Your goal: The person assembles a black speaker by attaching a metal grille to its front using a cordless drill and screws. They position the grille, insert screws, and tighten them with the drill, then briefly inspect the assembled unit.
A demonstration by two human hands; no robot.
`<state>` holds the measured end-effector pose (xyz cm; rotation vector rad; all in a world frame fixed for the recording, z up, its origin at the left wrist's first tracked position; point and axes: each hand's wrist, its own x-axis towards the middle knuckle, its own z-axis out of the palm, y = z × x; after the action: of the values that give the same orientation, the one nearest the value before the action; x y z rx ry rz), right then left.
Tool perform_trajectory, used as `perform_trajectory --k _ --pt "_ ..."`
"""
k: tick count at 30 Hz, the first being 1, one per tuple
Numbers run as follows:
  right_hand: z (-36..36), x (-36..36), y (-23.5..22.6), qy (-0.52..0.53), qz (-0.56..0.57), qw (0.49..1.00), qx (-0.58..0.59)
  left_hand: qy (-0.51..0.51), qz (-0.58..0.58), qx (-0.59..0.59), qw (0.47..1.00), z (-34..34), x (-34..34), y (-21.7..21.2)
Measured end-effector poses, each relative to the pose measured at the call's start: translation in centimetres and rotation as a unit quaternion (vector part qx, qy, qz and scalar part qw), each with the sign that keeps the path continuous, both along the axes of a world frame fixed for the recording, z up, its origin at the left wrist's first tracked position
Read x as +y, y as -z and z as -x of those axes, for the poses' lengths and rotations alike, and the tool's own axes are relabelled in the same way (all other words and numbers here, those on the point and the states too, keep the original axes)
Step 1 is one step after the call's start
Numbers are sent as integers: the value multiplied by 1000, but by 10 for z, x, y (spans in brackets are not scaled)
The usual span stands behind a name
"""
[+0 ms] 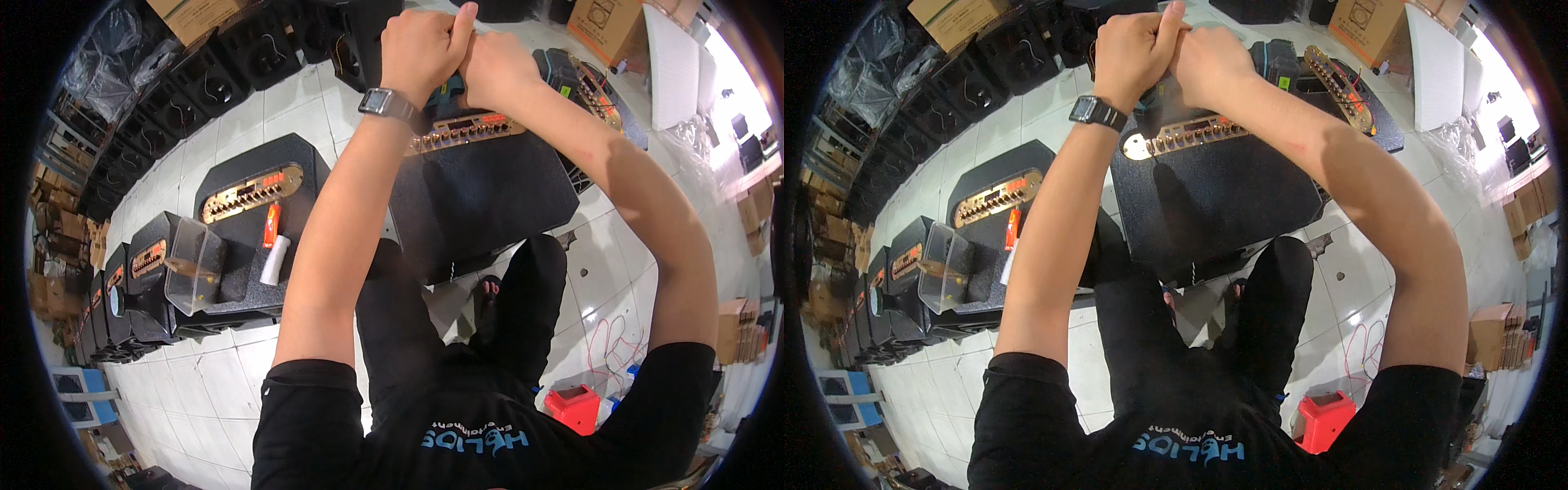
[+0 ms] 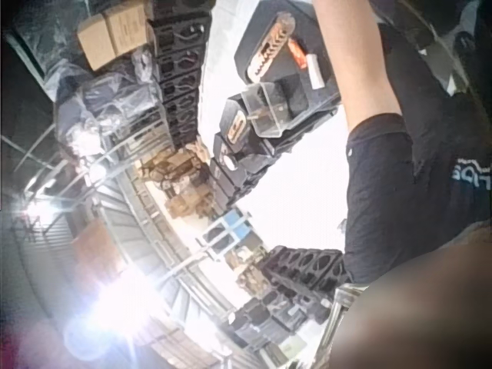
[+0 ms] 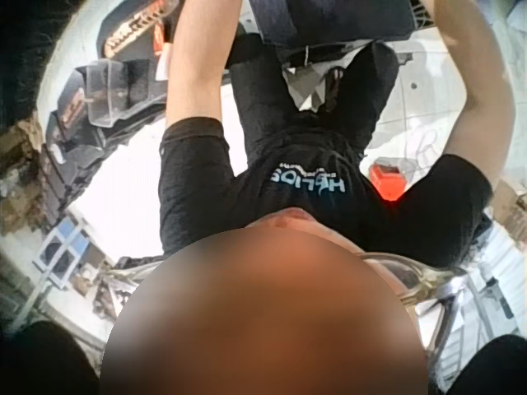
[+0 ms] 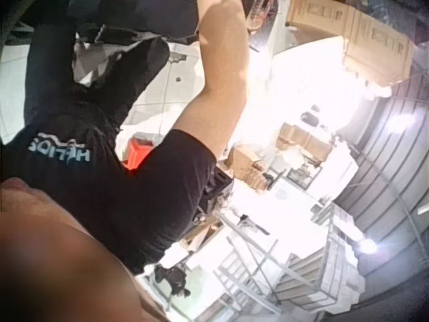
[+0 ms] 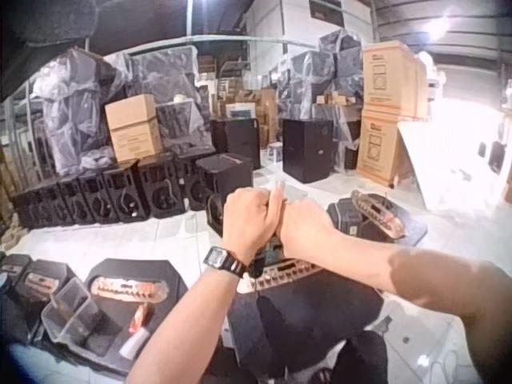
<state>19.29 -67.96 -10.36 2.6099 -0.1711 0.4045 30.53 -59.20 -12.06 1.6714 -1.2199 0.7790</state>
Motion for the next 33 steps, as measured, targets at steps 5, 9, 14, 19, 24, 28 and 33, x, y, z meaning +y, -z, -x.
perform_trajectory --k 5,9,14,19,24,28,33 --pt "3 3 2 0 25 1000 -2 -10 45 -28 999 11 5 0" --pt "2 5 2 0 27 1000 4 -6 60 -23 998 12 7 2" --pt "1 10 3 1 33 999 3 -10 56 -11 998 9 11 5" --pt "1 12 1 7 36 999 25 -15 55 -8 998 9 12 7" --pt "1 12 6 10 48 999 17 -5 45 12 999 11 13 9" --pt "-1 12 7 17 40 999 18 -19 50 -13 999 9 13 12" --pt "-6 -6 13 -34 26 999 -5 -61 54 -29 996 10 10 15"
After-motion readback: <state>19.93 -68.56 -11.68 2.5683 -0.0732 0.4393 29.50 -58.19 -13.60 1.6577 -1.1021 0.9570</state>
